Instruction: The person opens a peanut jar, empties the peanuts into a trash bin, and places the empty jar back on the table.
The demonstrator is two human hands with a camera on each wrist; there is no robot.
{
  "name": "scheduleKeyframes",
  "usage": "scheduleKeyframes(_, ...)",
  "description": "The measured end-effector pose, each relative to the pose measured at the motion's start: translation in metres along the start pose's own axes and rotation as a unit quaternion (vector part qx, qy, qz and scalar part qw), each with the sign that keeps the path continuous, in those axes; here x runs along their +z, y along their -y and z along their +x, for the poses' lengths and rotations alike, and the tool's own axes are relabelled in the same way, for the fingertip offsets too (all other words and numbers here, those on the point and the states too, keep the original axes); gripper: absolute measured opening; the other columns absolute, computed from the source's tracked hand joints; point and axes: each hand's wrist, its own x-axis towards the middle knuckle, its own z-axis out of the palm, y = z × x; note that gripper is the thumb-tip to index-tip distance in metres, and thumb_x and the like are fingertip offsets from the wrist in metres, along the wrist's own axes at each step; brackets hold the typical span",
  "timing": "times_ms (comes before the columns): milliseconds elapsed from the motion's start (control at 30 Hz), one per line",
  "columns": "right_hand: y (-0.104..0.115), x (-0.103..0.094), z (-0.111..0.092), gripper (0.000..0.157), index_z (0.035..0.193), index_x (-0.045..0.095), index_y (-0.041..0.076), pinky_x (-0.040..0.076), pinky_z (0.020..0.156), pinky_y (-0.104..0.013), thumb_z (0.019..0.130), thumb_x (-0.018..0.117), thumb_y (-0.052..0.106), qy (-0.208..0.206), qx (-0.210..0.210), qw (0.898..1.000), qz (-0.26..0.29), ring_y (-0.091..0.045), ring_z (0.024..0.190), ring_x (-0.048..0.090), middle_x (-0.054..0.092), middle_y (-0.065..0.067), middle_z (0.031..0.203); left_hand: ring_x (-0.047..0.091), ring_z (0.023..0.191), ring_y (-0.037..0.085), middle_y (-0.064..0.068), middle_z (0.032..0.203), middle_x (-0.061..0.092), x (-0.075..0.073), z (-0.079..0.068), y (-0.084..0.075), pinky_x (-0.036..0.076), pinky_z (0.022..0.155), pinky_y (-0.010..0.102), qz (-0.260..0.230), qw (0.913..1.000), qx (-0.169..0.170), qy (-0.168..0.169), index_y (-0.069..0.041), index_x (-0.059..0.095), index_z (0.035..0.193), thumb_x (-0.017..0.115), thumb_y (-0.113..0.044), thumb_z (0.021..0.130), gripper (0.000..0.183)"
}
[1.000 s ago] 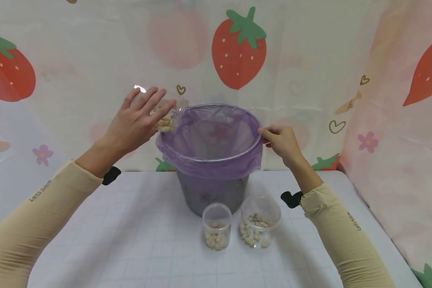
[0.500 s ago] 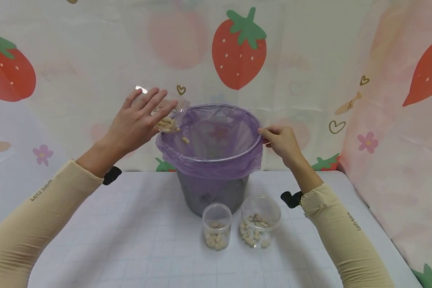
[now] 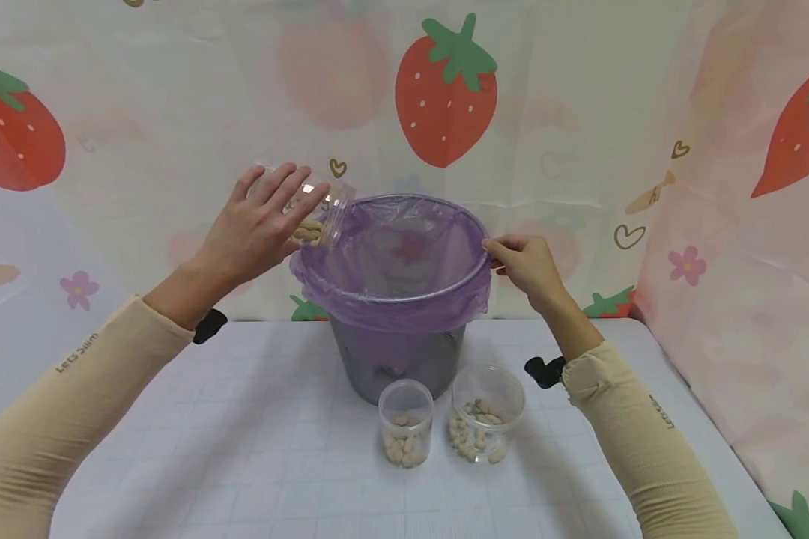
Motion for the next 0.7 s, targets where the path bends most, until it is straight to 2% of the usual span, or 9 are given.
scheduleKeyframes(167, -0.0011, 0.0001, 0.001, 0.047, 0.125, 0.056, -0.015, 0.054, 0.075, -0.014, 0.099, 0.057, 0.024, 0.005, 0.0, 1.0, 0.002, 0.004, 0.075, 0.063, 0.064, 0.024, 0.073, 0.038, 0.142, 0.029, 0.013, 0.152, 0.042, 0.0007, 0.0006, -0.0006, 0.031, 0.114, 0.05, 0.011, 0.9999, 0.013, 0.001, -0.01, 0.036, 0.149, 0.078, -0.012, 0.079, 0.081)
scheduleKeyframes(433, -0.0001, 0.0013, -0.0004, 0.048, 0.123, 0.057, -0.016, 0.055, 0.076, -0.015, 0.098, 0.058, 0.025, 0.003, -0.004, 1.0, 0.004, 0.004, 0.075, 0.064, 0.065, 0.023, 0.073, 0.04, 0.14, 0.027, 0.011, 0.151, 0.045, 0.0024, 0.002, -0.001, 0.032, 0.114, 0.049, 0.008, 0.9997, 0.022, -0.007, -0.013, 0.043, 0.145, 0.073, -0.01, 0.082, 0.07)
scheduleKeyframes(700, 0.0008, 0.0013, -0.002, 0.048, 0.12, 0.058, -0.015, 0.055, 0.075, -0.016, 0.098, 0.059, 0.027, -0.003, -0.006, 1.0, 0.004, 0.003, 0.075, 0.065, 0.065, 0.022, 0.073, 0.036, 0.144, 0.027, 0.012, 0.153, 0.041, 0.0016, 0.0056, 0.0001, 0.028, 0.117, 0.048, 0.02, 0.9991, 0.035, 0.017, -0.014, 0.042, 0.146, 0.069, -0.007, 0.086, 0.066)
